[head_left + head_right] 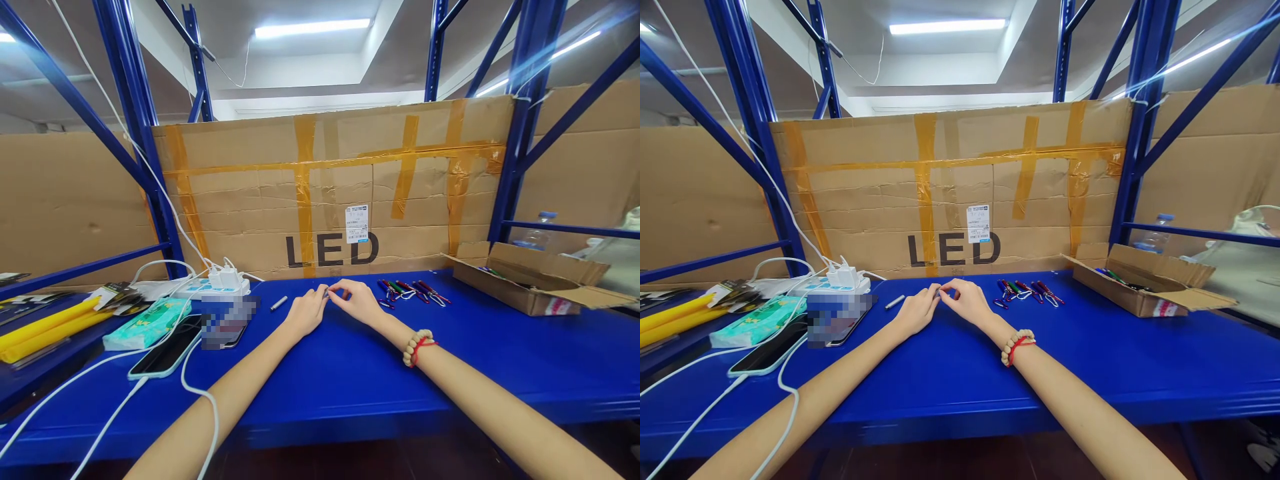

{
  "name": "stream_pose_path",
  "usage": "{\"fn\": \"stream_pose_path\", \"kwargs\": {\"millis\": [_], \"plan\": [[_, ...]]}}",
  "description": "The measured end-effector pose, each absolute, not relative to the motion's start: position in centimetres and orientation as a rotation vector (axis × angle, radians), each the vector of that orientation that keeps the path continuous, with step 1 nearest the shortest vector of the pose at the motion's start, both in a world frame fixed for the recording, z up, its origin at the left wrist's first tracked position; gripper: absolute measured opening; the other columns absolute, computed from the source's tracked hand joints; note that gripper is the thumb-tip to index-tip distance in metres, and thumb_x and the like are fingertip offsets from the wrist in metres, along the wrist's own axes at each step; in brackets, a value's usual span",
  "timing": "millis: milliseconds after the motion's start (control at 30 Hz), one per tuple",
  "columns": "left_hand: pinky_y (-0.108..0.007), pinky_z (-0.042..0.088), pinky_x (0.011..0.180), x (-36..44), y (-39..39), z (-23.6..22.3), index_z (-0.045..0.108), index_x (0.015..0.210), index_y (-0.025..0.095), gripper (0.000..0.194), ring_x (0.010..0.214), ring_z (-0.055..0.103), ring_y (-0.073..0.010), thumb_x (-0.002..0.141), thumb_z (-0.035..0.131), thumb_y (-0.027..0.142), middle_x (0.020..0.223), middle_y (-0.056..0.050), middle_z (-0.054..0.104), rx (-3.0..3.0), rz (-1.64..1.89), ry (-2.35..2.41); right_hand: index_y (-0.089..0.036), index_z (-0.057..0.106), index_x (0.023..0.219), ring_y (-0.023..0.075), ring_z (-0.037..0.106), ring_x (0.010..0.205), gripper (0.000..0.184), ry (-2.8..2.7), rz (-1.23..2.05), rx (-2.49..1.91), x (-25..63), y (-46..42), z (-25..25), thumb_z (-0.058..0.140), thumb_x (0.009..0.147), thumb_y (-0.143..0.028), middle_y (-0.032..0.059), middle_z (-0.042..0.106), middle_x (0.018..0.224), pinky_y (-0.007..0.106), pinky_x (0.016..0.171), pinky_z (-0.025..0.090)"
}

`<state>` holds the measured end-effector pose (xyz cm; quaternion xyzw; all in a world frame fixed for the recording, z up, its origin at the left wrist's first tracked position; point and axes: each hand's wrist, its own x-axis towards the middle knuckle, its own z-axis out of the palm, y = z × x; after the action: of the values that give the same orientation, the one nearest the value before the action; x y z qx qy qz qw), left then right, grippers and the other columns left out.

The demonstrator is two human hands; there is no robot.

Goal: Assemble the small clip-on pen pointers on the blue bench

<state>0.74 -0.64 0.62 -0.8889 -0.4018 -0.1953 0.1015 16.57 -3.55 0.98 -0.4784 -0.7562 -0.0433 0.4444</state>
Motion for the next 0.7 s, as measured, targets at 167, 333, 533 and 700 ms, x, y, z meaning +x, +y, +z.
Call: {"fn": "stream_pose_path", "kwargs": {"millis": [167,333,533,700], "plan": [[-0.029,0.045,0.065,0.8,-0.78,0.73,0.034,0.114,0.019,0.026,0.087,0.058,-0.0219,0.094,0.023,0.028,0.09,-0.006,0.057,-2.622,-0.54,-1.153,-0.019,0.062,0.077,0.0047,0.05,0.053,0.015,-1.885,-0.101,-1.225,16.51,-3.68,1.2,0.053,0.078,-0.031,-0.002,0.062,0.079,0.017,0.054,0.036],[-0.029,0.045,0.066,0.83,-0.85,0.8,0.035,0.113,0.017,0.025,0.09,0.057,-0.0217,0.093,0.024,0.027,0.09,-0.007,0.058,-2.593,-0.541,-1.194,-0.022,0.06,0.09,0.005,0.052,0.055,0.017,-1.865,-0.108,-1.302,16.32,-3.93,1.41,0.048,0.082,-0.032,-0.0036,0.063,0.082,0.018,0.054,0.036],[-0.03,0.046,0.067,0.86,-0.57,0.7,0.036,0.115,0.016,0.028,0.088,0.059,-0.0223,0.093,0.025,0.03,0.093,-0.008,0.059,-2.608,-0.556,-1.251,-0.023,0.059,0.099,0.0056,0.054,0.057,0.023,-1.862,-0.101,-1.282,16.48,-3.98,1.41,0.047,0.084,-0.034,-0.002,0.063,0.085,0.018,0.057,0.038],[-0.029,0.045,0.074,0.72,-0.74,0.82,0.043,0.117,0.022,0.029,0.092,0.057,-0.0201,0.093,0.029,0.028,0.097,-0.006,0.06,-2.699,-0.595,-1.238,-0.023,0.062,0.103,0.0066,0.055,0.058,0.03,-1.966,0.024,-1.172,16.84,-3.28,0.7,0.049,0.083,-0.04,0.0008,0.063,0.092,0.018,0.057,0.041]]}}
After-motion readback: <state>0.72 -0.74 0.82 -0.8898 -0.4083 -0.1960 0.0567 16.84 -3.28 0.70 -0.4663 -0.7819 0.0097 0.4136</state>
